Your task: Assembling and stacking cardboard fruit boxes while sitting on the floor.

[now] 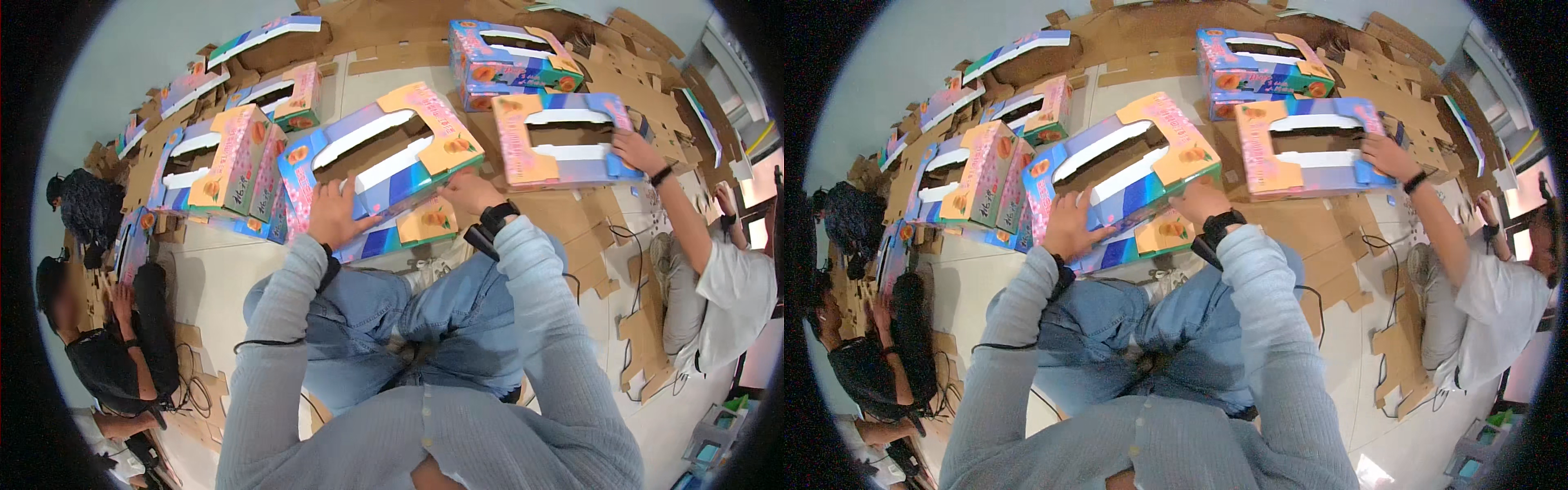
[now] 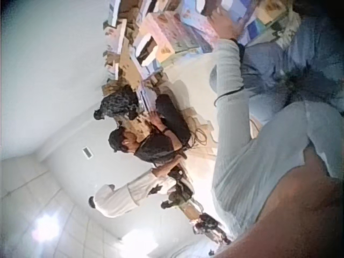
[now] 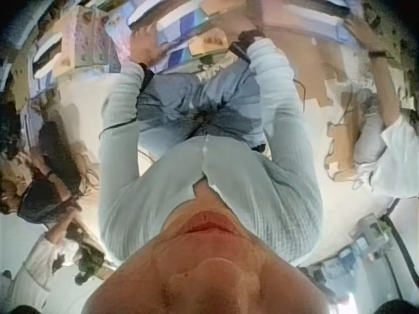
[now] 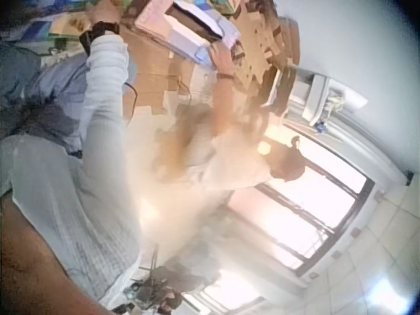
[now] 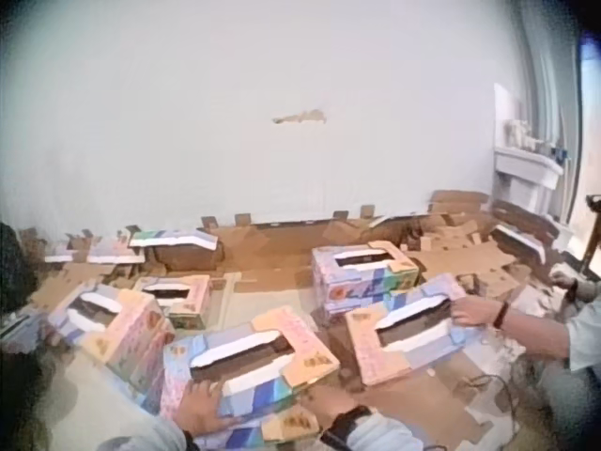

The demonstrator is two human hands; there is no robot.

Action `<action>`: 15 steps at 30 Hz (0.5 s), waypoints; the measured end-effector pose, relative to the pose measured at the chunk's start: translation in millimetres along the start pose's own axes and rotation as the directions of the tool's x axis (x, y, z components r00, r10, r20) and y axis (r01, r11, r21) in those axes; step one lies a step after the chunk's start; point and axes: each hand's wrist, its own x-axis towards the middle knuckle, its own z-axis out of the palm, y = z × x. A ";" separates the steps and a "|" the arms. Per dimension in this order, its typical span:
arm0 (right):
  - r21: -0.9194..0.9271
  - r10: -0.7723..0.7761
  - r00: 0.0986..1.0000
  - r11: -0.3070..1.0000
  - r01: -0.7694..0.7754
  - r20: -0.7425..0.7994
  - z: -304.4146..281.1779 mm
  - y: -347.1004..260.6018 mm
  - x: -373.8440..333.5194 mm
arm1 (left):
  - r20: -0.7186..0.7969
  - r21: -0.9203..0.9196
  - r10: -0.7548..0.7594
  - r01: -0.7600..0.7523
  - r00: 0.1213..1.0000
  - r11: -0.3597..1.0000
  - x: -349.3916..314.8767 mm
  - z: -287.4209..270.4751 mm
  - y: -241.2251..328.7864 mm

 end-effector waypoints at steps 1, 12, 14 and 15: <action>0.022 -0.048 0.999 0.999 0.048 -0.020 1.7 -2.9 2.1 | -0.058 -0.002 -0.001 0.001 0.998 1.000 2.1 0.8 6.6; 0.764 0.241 0.946 0.645 0.010 -0.215 19.9 11.5 45.5 | 0.006 0.022 -0.394 0.393 0.919 0.919 -8.3 -4.2 97.7; 0.781 0.165 0.970 0.624 0.038 -0.179 18.6 16.4 50.0 | 0.119 0.102 -0.271 0.260 0.955 0.960 -0.2 -7.2 83.4; 0.807 0.106 0.981 0.586 0.069 -0.161 17.4 17.8 53.1 | 0.121 0.104 -0.273 0.262 0.954 0.960 7.0 -6.4 75.2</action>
